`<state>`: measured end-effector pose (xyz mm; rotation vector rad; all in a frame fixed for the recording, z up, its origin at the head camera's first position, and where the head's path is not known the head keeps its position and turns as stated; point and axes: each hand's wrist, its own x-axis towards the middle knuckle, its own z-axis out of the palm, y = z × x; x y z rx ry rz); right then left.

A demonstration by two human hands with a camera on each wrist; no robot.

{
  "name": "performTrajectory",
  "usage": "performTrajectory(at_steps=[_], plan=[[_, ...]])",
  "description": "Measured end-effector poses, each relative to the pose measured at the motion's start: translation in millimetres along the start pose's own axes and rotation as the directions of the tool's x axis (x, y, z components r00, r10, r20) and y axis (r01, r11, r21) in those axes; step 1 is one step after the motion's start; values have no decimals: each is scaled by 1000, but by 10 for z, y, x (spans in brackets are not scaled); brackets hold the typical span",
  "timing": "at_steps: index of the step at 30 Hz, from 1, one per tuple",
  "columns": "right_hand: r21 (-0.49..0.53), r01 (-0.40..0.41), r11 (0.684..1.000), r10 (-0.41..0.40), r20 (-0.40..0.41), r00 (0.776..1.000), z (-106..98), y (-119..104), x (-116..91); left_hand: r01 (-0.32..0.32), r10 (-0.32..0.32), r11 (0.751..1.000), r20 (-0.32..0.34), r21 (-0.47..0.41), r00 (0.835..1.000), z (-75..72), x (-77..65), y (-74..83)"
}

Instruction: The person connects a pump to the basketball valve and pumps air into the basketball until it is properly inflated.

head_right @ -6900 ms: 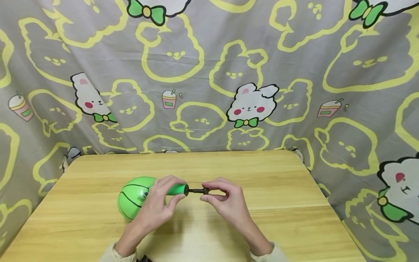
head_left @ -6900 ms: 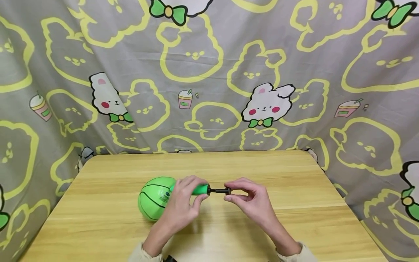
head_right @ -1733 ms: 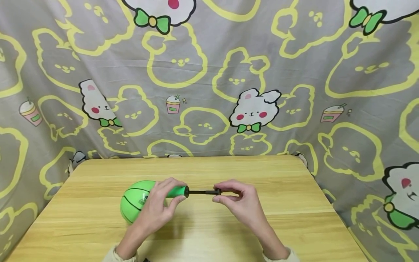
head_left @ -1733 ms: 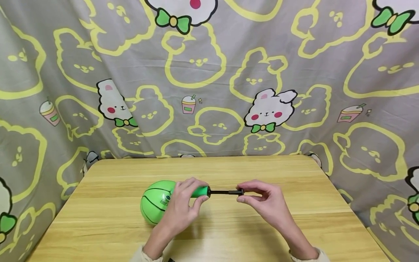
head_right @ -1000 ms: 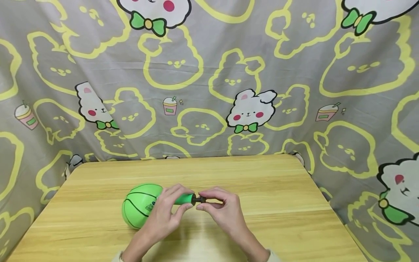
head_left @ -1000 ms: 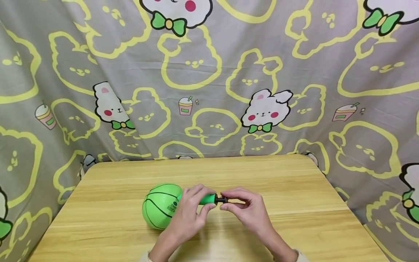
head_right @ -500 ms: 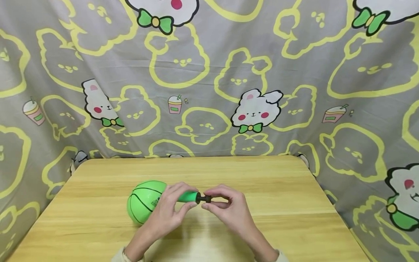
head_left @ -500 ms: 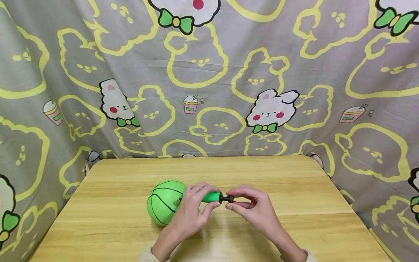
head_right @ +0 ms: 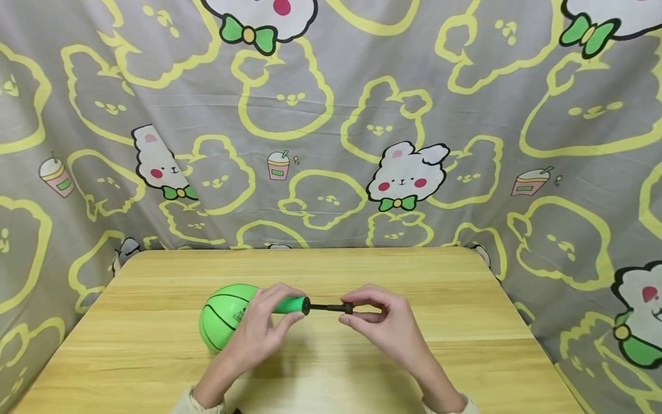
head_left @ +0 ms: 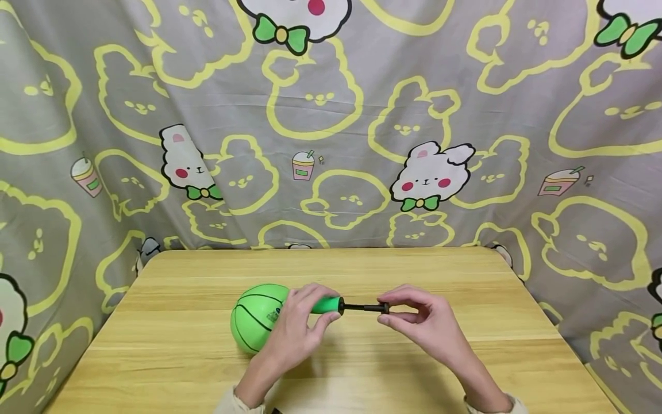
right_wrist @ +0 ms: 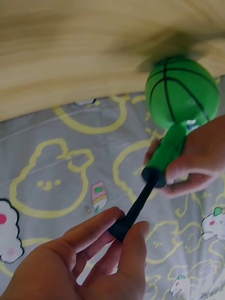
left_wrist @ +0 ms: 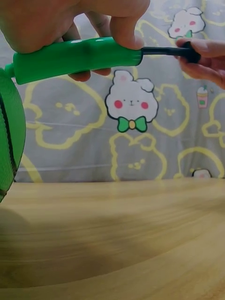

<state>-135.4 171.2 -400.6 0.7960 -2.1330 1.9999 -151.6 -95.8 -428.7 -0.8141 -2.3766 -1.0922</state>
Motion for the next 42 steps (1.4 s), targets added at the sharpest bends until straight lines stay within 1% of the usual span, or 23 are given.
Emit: performTrajectory(at_steps=[3,10,16,23,29,32,37,42], plan=[[3,-20,1000,20,2,1000,-85,-43,-7,7,-7,1000,-13,-8,1000,-13,-1,-28],[-36,17,999,-16,12,1000,-247,-111,-12,15,-15,1000,-12,-13,1000,-10,5,-88],[-33,12,999,-11,34,999,-258,-98,18,26,-26,1000,-4,-14,1000,-1,0,-118],[-40,-5,999,6,17,1000,-259,-74,28,28,-28,1000,-1,14,1000,-12,14,-108],[-47,37,998,-38,-24,999,-197,-31,6,30,-30,999,-3,33,1000,-33,22,-72],[-37,54,998,-56,-43,997,-134,-4,-8,12,-11,999,-8,43,1000,-26,22,-39],[-37,34,999,-37,-66,997,-8,42,-5,-27,29,997,-25,67,999,-3,12,11],[-56,-13,998,8,-93,996,129,100,-11,-36,38,996,-28,83,999,24,0,37]])
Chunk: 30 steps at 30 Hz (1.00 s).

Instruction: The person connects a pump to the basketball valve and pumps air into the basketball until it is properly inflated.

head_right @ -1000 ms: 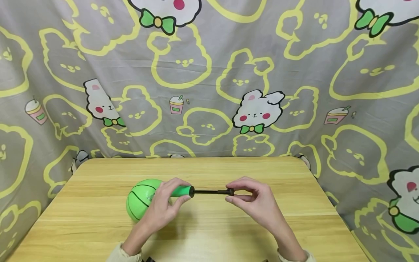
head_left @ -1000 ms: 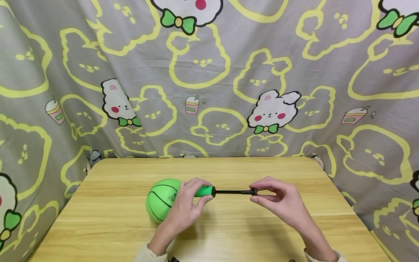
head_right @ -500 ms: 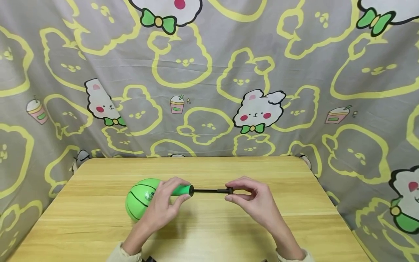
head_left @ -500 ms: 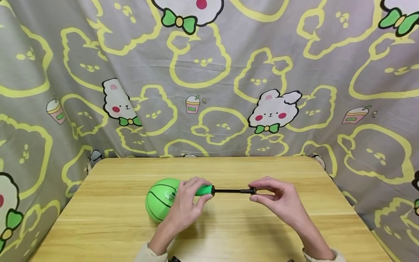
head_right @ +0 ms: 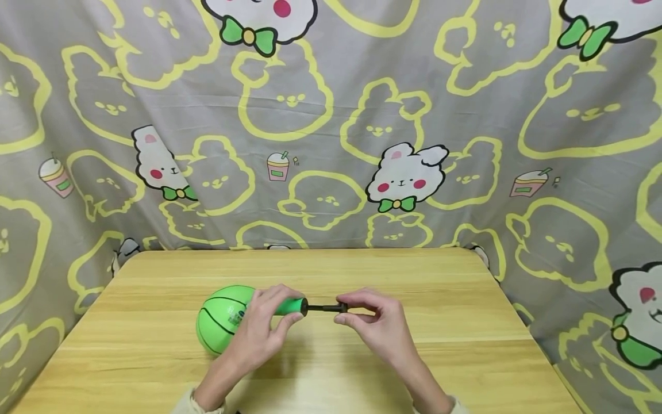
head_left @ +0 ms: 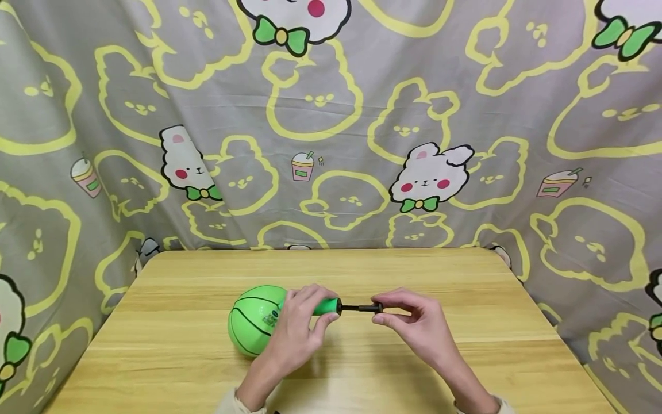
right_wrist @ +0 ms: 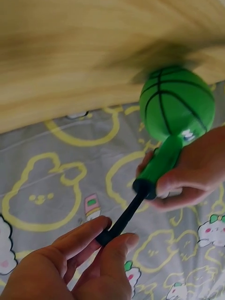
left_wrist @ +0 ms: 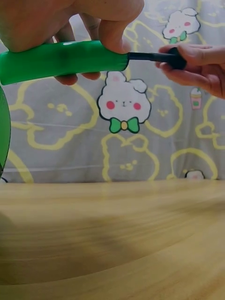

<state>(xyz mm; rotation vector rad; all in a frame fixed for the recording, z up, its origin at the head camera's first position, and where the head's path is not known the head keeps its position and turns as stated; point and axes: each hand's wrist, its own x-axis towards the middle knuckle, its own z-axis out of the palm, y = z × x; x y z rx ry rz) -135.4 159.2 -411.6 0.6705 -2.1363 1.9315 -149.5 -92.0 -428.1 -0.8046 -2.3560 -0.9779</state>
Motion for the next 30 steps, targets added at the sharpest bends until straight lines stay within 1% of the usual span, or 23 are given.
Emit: performTrajectory(at_steps=[4,7,11,15,22,27,30], plan=[[-6,-17,1000,17,-21,1000,104,42,-22,-10,10,1000,4,18,1000,25,-11,15],[7,-19,1000,19,-32,999,169,72,-34,-16,16,1000,8,26,1000,40,-16,33],[24,-8,1000,9,-38,999,251,112,-45,-26,25,999,17,25,1000,51,-21,64],[30,15,999,-14,-24,1000,310,138,-46,-41,40,999,25,30,999,71,-29,80],[41,36,998,-35,-22,999,344,135,-55,-46,45,999,33,16,998,81,-49,94],[37,28,999,-28,5,1000,318,107,-45,-54,54,999,32,4,998,66,-34,83],[37,26,999,-27,36,999,280,87,-30,-55,55,998,39,-5,998,55,-21,67]])
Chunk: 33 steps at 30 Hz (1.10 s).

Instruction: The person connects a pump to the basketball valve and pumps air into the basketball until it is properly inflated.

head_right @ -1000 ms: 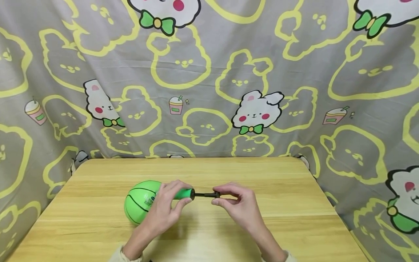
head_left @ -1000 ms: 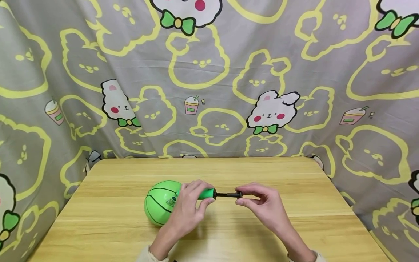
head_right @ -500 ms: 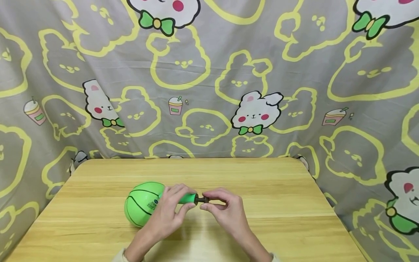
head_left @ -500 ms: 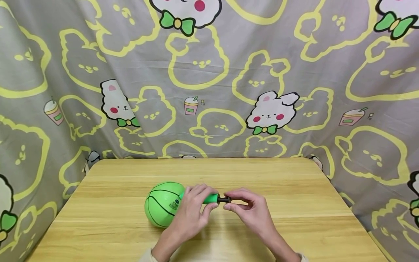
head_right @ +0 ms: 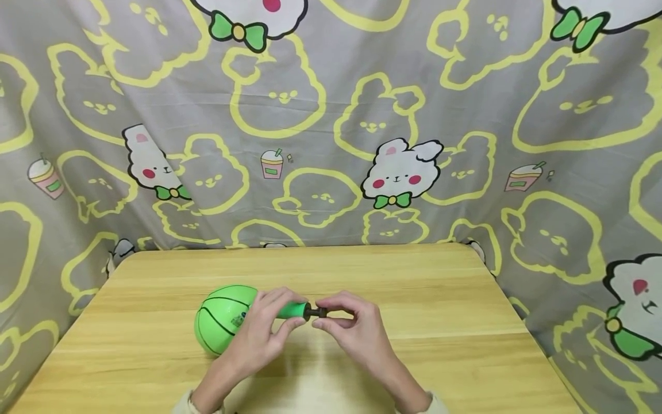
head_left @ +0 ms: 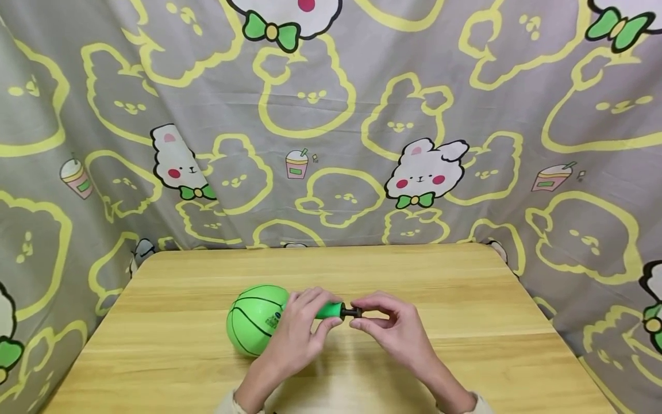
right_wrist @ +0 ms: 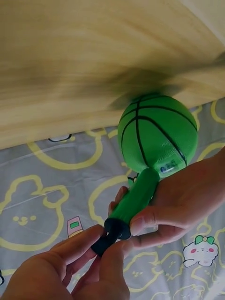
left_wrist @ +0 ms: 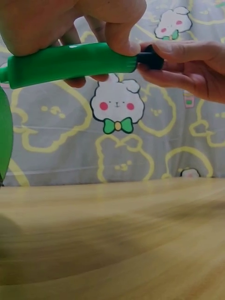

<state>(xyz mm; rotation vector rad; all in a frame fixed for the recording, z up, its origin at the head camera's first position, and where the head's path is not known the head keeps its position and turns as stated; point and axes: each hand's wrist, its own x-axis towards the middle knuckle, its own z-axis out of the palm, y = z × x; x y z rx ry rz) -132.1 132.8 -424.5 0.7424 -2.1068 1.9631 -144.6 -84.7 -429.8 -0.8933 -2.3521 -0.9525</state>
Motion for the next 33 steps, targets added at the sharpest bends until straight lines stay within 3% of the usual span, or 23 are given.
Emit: performTrajectory(at_steps=[6,23,33], plan=[[4,-38,999,38,32,999,-86,-44,19,36,-35,999,24,-29,999,-29,5,-38],[-35,-42,998,43,6,999,-405,-218,30,61,-62,997,-18,-54,998,-162,32,-171],[-4,29,1000,-29,10,1000,-517,-291,50,92,-94,990,-19,-103,995,-270,51,-236]])
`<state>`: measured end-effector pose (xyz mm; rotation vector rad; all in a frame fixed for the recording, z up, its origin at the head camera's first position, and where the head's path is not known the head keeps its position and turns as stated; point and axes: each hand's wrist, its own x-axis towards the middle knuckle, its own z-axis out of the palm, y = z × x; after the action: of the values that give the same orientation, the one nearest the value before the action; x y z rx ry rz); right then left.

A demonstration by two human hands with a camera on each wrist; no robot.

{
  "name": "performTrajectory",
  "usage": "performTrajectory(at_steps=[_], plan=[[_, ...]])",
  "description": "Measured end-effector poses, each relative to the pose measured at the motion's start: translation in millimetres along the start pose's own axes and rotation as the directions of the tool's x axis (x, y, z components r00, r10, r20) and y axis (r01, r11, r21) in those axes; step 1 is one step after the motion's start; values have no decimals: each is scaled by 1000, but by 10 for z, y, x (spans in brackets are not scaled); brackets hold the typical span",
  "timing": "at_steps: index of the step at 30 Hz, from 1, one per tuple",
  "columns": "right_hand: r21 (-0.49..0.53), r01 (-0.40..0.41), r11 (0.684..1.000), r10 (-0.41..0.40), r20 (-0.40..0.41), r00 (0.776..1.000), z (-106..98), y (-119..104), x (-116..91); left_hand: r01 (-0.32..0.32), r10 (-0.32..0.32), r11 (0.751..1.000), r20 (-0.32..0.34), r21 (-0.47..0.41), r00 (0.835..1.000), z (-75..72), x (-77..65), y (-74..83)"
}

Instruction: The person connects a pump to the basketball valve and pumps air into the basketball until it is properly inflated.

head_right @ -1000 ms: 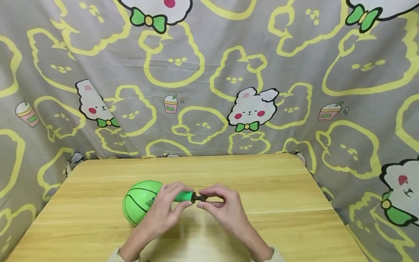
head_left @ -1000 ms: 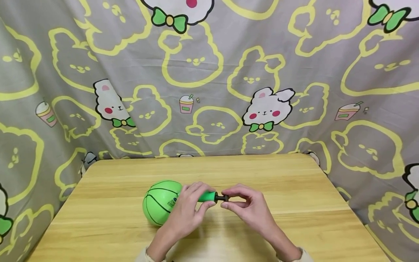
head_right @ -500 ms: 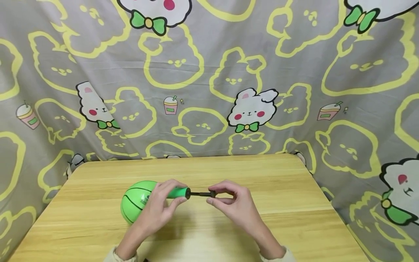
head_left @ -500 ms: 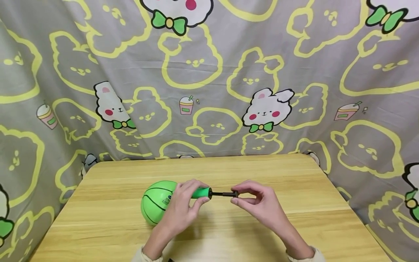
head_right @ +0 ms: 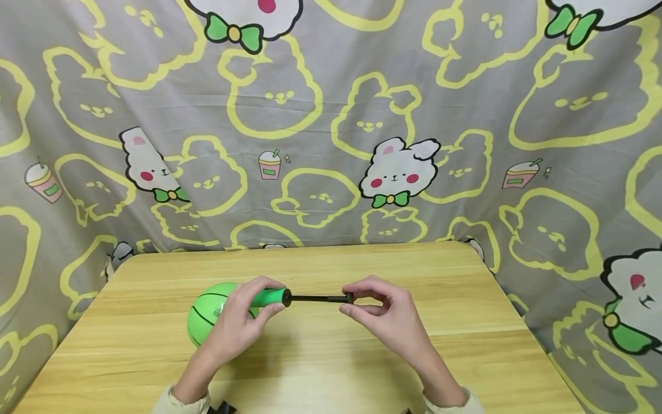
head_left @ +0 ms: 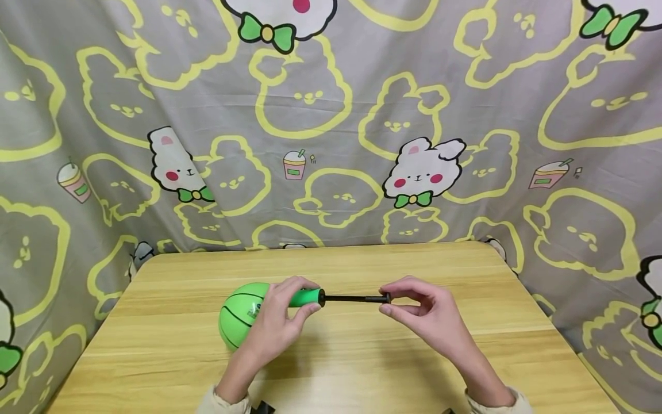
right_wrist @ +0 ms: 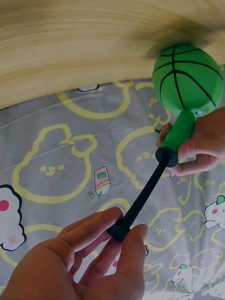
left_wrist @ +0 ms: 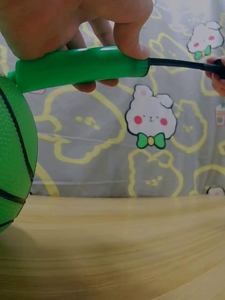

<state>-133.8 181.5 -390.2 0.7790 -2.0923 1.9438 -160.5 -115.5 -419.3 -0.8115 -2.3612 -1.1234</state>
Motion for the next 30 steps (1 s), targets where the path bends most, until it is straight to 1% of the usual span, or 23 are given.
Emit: performTrajectory(at_steps=[4,9,12,17,21,24,30], plan=[[3,6,1000,-6,3,1000,-17,-1,-1,4,-4,1000,5,-2,1000,8,8,8],[7,14,1000,-14,6,1000,-6,26,8,7,-7,1000,-9,17,1000,12,2,16],[-12,0,1000,0,-6,1000,2,31,6,-3,4,1000,-24,30,1000,31,-11,28],[-13,-3,1000,3,-31,1000,15,42,-1,-28,30,999,-48,46,998,92,-27,70],[-9,-17,1000,17,-34,999,63,78,-6,-43,47,997,-63,63,997,141,-36,102],[-9,-36,999,36,-37,999,117,114,-11,-39,44,997,-69,68,997,165,-45,126],[0,-62,998,62,-53,997,230,181,-33,-32,35,997,-51,67,998,219,-53,170]])
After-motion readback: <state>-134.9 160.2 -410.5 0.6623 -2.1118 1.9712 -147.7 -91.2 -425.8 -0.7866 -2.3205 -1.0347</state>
